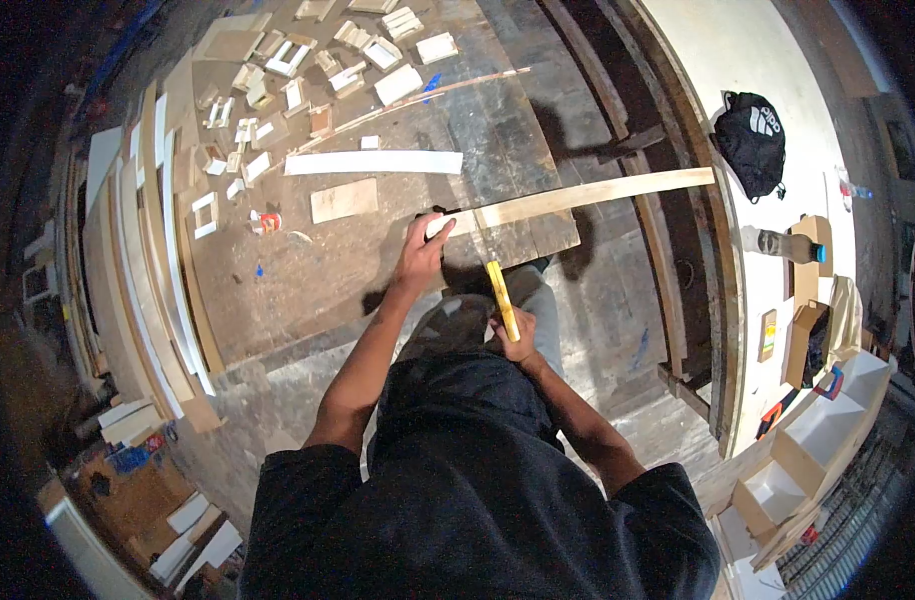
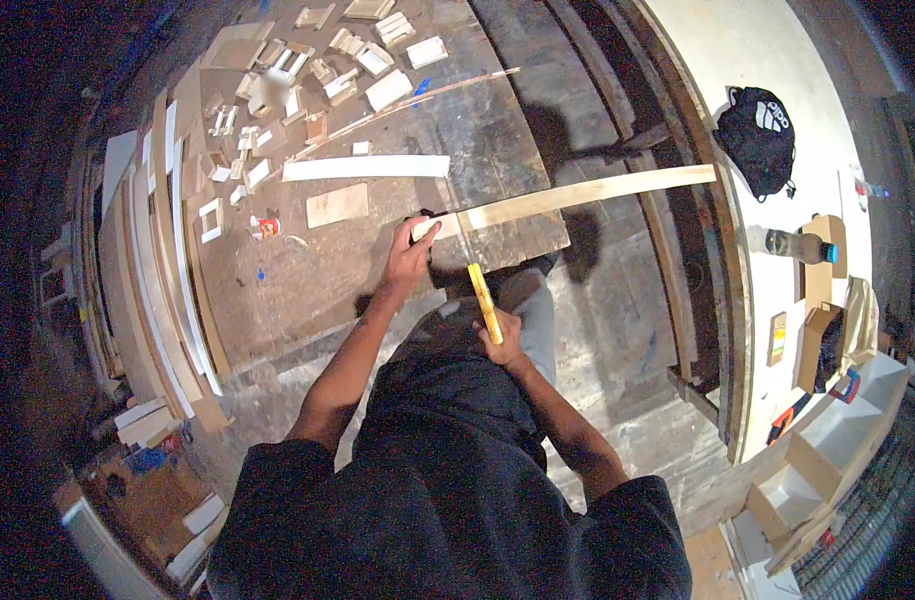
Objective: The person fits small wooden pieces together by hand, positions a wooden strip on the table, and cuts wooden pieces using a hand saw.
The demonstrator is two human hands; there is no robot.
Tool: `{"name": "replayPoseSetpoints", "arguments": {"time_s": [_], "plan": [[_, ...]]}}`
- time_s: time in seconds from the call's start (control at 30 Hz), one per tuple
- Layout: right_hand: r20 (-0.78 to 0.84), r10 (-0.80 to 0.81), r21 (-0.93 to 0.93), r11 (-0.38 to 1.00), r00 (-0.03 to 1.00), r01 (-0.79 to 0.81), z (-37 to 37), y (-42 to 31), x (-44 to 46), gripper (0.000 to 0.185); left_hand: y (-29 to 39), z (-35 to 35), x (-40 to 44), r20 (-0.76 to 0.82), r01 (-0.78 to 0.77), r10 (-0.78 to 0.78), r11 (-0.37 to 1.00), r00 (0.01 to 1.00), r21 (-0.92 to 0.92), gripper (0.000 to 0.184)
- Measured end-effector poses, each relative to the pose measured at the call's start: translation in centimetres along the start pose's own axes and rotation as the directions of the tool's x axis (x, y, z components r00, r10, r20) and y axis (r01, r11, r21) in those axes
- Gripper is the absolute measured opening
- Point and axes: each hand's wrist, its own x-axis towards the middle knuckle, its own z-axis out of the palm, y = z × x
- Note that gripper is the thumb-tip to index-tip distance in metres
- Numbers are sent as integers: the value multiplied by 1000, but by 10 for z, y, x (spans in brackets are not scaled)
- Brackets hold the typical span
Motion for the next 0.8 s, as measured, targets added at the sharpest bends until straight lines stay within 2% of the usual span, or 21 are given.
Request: {"name": "replayPoseSetpoints", "arguments": {"time_s": [0.03,0.1,0.13,0.2,0.23,0.3,0.33,0.4,0.43,0.5,0.63,0.73,0.8], "plan": [[2,1,2,1000,1000,-1,0,6,-6,17,2,0,1,1,3,-3,1000,1000,1,59],[251,127,125,979,960,-162,-1,23,-21,40,5,-2,3,0,20,-20,1000,1000,9,58],[253,127,126,979,959,-163,-1,18,-18,40,6,-2,3,0,22,-22,1000,1000,10,58],[67,49,198,978,997,-62,-5,2,-6,13,7,-2,2,-8,23,-23,1000,1000,-2,58],[67,50,197,978,997,-62,-6,6,-10,13,6,-1,2,-8,23,-23,1000,1000,-3,58],[292,128,206,959,948,-193,-9,14,-17,40,4,-1,2,-9,-4,4,1000,1000,15,59],[292,128,206,959,948,-193,-4,18,-23,40,4,-2,2,-9,-4,4,1000,1000,15,59],[161,164,108,977,973,-182,6,25,-32,37,4,-2,2,-22,-10,10,1000,1000,1,59],[161,163,108,977,973,-182,7,24,-32,37,2,-1,2,-23,-10,10,1000,1000,1,59],[58,150,69,986,987,-154,9,21,-33,35,-1,0,0,3,7,-7,1000,1000,-16,59],[55,81,45,995,995,-84,6,12,-21,26,0,-2,0,27,26,-25,1000,999,-18,60],[73,143,77,986,987,-149,2,7,-16,25,2,-4,-1,30,21,-20,999,999,-30,59],[172,161,135,973,972,-185,-1,10,-14,22,0,-5,-1,80,53,-50,998,996,-30,57]]}}
